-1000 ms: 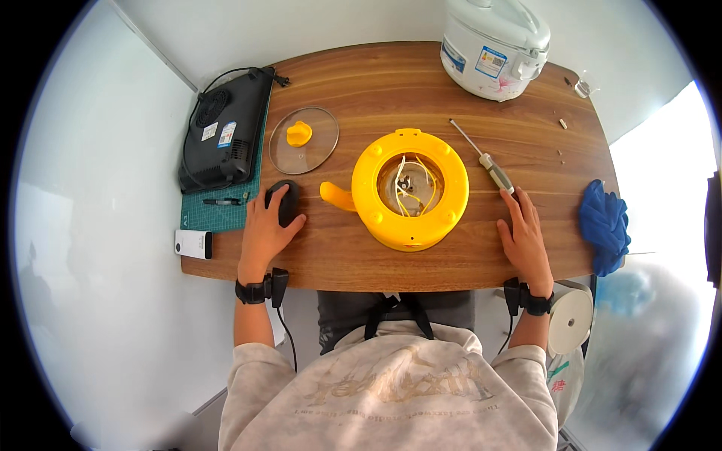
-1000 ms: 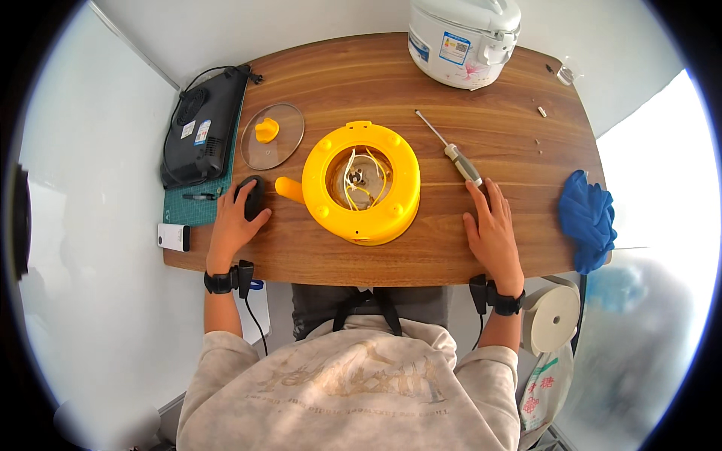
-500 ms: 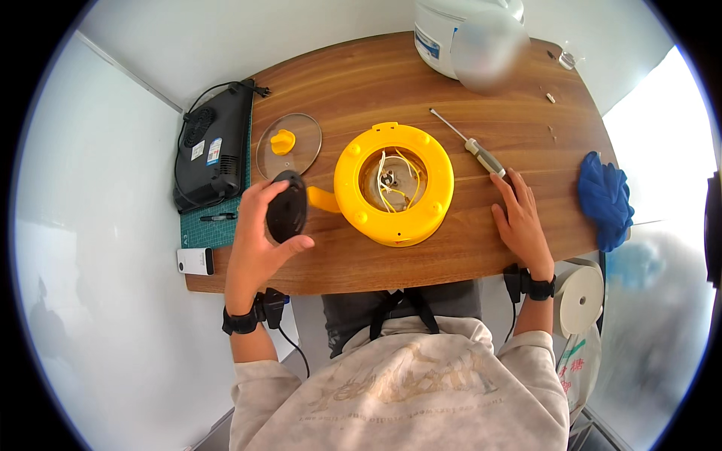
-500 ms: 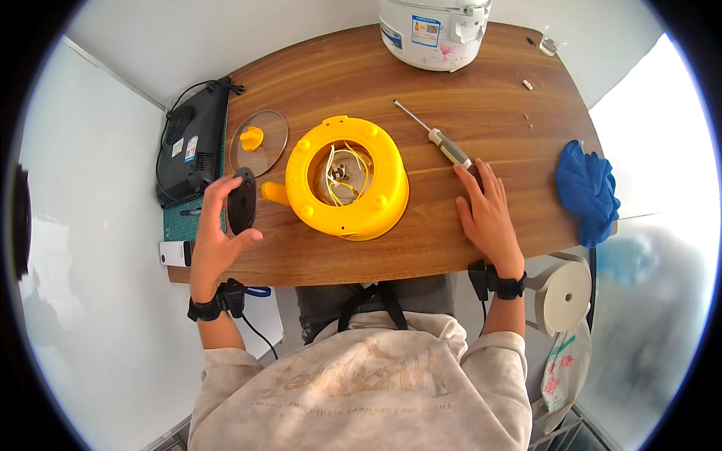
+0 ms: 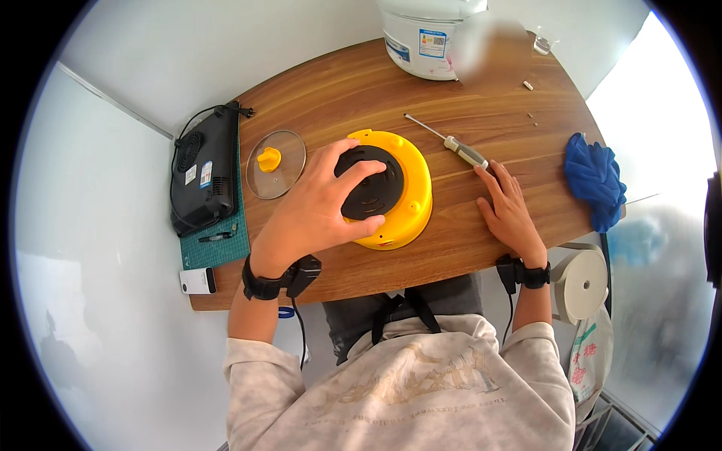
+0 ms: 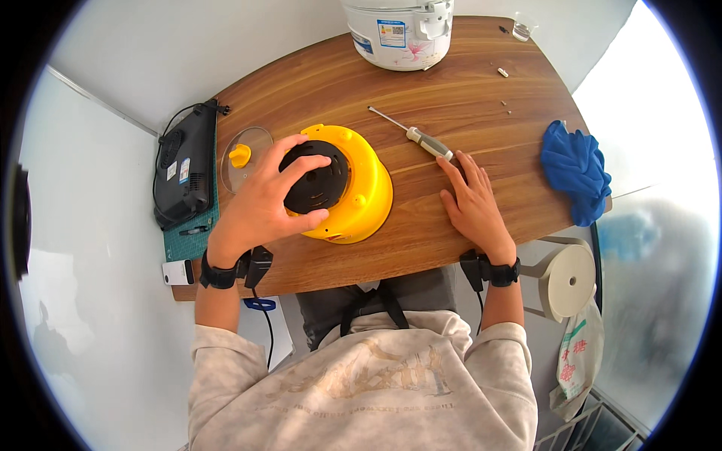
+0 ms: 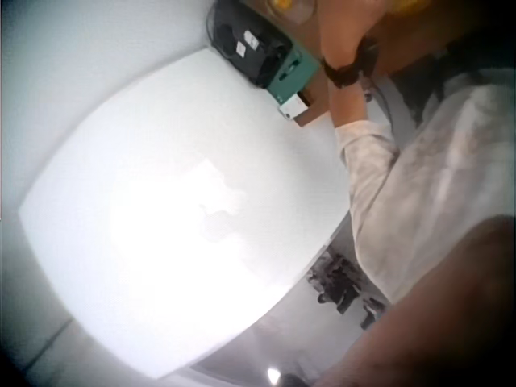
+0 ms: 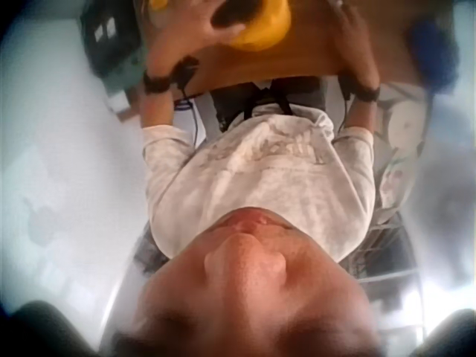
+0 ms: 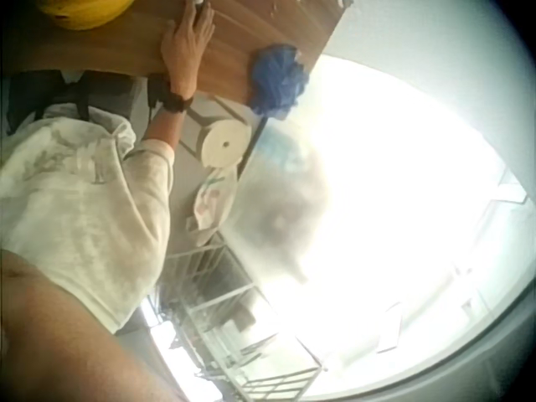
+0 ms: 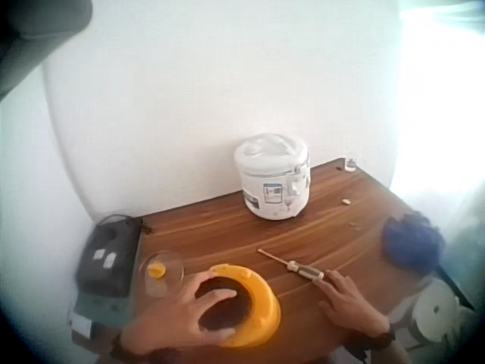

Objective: The person disassembles a yellow kettle by removing screws from the base, detaches the bottom cover, and then reassembles it by replacing the cover and tightening the screws.

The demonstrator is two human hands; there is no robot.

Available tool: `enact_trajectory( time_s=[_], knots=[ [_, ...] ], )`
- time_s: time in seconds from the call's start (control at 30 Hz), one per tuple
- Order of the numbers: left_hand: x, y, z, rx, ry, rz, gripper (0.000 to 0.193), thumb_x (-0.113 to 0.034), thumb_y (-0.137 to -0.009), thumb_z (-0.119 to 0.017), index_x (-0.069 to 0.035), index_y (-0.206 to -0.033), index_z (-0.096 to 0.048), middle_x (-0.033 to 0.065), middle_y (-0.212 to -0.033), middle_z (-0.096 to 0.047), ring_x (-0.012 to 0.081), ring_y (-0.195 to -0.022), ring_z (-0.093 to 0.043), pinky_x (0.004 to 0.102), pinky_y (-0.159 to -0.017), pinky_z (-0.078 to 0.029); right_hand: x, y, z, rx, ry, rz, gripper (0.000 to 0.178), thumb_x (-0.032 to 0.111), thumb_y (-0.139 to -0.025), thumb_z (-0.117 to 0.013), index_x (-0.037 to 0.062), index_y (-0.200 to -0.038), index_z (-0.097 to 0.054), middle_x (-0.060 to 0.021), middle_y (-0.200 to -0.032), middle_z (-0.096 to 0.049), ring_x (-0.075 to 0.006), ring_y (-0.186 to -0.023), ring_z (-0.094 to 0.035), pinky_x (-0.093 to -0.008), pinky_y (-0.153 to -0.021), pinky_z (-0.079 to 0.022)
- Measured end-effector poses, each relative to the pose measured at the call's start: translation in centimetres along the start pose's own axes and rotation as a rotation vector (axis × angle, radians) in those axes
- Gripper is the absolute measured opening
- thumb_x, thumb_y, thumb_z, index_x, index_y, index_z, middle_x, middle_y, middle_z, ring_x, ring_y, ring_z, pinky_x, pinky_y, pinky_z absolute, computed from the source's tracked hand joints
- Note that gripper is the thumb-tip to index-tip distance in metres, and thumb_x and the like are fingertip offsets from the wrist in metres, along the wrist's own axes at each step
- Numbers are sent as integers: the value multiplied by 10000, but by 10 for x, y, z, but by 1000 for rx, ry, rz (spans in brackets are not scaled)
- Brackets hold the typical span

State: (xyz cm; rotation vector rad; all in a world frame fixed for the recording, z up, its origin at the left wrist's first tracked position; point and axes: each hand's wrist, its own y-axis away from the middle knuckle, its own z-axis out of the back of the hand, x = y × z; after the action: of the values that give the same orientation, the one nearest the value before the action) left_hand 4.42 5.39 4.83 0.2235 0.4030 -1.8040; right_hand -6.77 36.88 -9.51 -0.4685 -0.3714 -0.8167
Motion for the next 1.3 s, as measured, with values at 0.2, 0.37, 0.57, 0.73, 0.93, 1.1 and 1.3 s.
enact_trajectory(
  time_s=[0.2,0.37,0.57,0.73,0.93,1.1,1.3],
  knots=[
    [3,-1,-9,24,-45,9,632,-464,-795,-813,-160,-1307,-600,143,-1429,-456,353,-1313,-482,456,-1064,-456,0,0,-1,15,19,-17,542,139,-959,-574,138,-1484,-443,-204,-1520,-397,-399,-1414,-371,-506,-1193,-278],
    [4,0,-10,33,-42,23,678,-548,-795,-787,-160,-1318,-597,140,-1437,-451,360,-1339,-451,468,-1082,-439,2,0,0,28,19,-35,547,142,-963,-570,145,-1494,-437,-203,-1532,-389,-390,-1431,-357,-500,-1199,-270],
    [7,1,-13,32,-41,3,702,-574,-809,-761,-159,-1345,-581,155,-1447,-440,379,-1351,-429,482,-1097,-425,3,0,1,41,33,-51,546,140,-965,-570,141,-1495,-440,-204,-1548,-378,-380,-1445,-346,-485,-1205,-263],
    [8,2,-16,7,-55,-16,695,-579,-846,-720,-144,-1364,-562,173,-1447,-436,393,-1344,-431,489,-1096,-423,4,-1,1,53,43,-61,549,139,-965,-574,136,-1497,-441,-205,-1548,-378,-375,-1447,-344,-482,-1206,-262],
    [8,4,-19,-14,-90,-40,612,-523,-925,-650,-115,-1369,-545,206,-1441,-431,406,-1330,-440,492,-1095,-414,7,-3,3,80,57,-64,539,140,-971,-570,137,-1495,-445,-202,-1556,-365,-375,-1448,-341,-491,-1211,-252],
    [8,4,-22,-42,-54,-46,580,-440,-928,-656,-101,-1382,-529,223,-1438,-428,425,-1325,-437,504,-1104,-399,8,-6,4,109,58,-88,535,135,-972,-566,137,-1494,-448,-199,-1561,-359,-373,-1450,-340,-493,-1214,-248],
    [17,6,-22,13,-35,-39,594,-346,-902,-667,-92,-1414,-505,220,-1474,-407,426,-1332,-430,507,-1110,-394,12,-9,6,126,45,-114,570,96,-948,-584,134,-1499,-442,-194,-1570,-349,-386,-1454,-331,-488,-1213,-252]
  ],
)
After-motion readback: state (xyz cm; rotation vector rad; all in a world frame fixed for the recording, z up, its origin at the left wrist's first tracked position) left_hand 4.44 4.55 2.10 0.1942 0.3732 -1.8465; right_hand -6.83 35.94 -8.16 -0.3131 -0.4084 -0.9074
